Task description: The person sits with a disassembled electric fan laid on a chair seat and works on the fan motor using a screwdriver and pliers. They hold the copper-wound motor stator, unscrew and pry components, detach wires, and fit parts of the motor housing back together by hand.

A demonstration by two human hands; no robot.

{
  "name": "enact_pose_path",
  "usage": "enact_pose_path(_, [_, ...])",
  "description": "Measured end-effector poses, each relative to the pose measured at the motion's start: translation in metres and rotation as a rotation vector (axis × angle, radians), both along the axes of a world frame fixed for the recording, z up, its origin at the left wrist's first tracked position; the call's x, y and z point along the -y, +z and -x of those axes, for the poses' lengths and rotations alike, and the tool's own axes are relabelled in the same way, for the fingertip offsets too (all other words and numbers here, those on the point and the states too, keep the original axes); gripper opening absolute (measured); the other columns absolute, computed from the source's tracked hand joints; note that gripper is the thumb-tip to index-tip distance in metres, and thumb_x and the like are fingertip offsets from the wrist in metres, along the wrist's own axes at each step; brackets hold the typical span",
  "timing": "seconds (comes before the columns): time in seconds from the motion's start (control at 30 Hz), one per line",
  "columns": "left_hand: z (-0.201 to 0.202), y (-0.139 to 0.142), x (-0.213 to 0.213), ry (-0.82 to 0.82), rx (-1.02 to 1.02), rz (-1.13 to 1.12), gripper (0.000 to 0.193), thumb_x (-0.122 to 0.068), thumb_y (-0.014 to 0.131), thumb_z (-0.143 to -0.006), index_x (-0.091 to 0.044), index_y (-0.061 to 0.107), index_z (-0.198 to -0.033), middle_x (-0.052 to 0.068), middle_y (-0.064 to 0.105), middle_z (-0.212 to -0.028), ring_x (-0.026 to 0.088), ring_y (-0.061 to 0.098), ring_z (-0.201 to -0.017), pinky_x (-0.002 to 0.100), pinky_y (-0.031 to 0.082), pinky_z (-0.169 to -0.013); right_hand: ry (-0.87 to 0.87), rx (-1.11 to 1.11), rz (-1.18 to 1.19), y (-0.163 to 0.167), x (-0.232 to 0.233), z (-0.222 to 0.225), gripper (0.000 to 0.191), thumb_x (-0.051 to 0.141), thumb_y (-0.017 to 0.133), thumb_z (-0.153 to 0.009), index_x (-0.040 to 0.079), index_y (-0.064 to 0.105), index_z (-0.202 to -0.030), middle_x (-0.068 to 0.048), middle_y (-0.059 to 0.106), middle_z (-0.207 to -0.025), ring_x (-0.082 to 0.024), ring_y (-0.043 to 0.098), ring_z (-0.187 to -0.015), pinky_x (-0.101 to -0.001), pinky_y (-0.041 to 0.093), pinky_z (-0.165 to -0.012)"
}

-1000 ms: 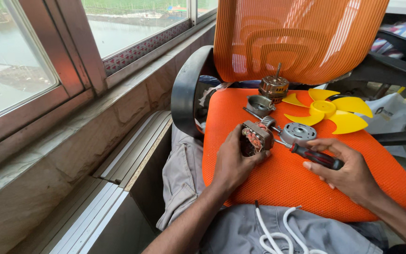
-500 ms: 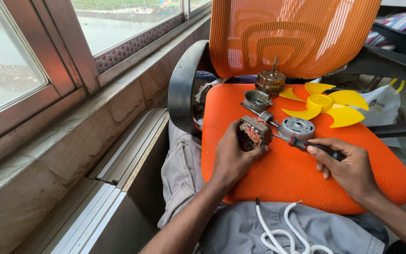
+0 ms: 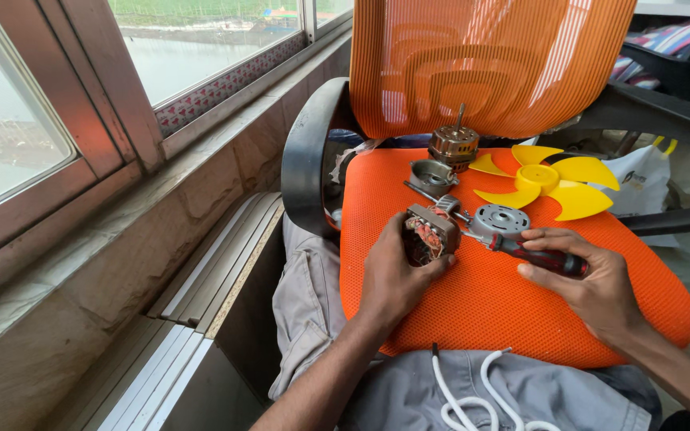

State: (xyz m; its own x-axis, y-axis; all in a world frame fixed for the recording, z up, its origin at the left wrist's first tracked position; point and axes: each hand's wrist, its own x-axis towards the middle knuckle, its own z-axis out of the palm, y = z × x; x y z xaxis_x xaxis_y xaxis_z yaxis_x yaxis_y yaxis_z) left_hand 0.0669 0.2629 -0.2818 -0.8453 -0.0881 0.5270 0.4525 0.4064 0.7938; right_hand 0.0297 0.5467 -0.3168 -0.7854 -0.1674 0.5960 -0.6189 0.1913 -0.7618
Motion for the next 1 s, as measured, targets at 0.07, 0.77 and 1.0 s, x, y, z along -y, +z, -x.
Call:
enact_pose_path(0.07, [0.003, -0.001, 0.003, -0.005, 0.018, -0.008, 0.086, -0.03, 0.088, -0.069, 0.003, 0.05, -0.139, 0.021, 0.07, -0.122, 0.03, 0.07, -0.114, 0.039, 0.053, -0.097, 0.006, -0.021, -0.024, 0.0, 0.002, 0.001, 0.033, 0.0, 0.078, -0.077, 0.0, 0.072, -0.109, -0.01, 0.069, -0.126, -0.017, 0.064, -0.12, -0.0288, 0.05, -0.105])
enact_pose_path(0.77, [-0.01, 0.002, 0.005, -0.006, 0.05, 0.017, 0.085, -0.03, 0.089, -0.069, 0.002, 0.05, -0.138, 0.02, 0.07, -0.121, 0.03, 0.07, -0.113, 0.039, 0.054, -0.097, 0.045, 0.328, 0.111, 0.0, 0.0, -0.005, 0.038, 0.006, 0.068, -0.086, -0.004, 0.063, -0.122, -0.012, 0.066, -0.094, -0.015, 0.061, -0.065, -0.0281, 0.05, -0.053])
enact_pose_path(1.0, [-0.019, 0.008, 0.003, -0.015, 0.065, 0.004, 0.089, -0.031, 0.088, -0.069, 0.002, 0.048, -0.141, 0.02, 0.07, -0.122, 0.029, 0.071, -0.113, 0.038, 0.054, -0.098, 0.065, 0.341, 0.122, 0.008, 0.0, -0.018, 0.032, 0.008, 0.068, -0.09, -0.004, 0.061, -0.118, -0.011, 0.065, -0.084, -0.014, 0.061, -0.061, -0.0269, 0.051, -0.054])
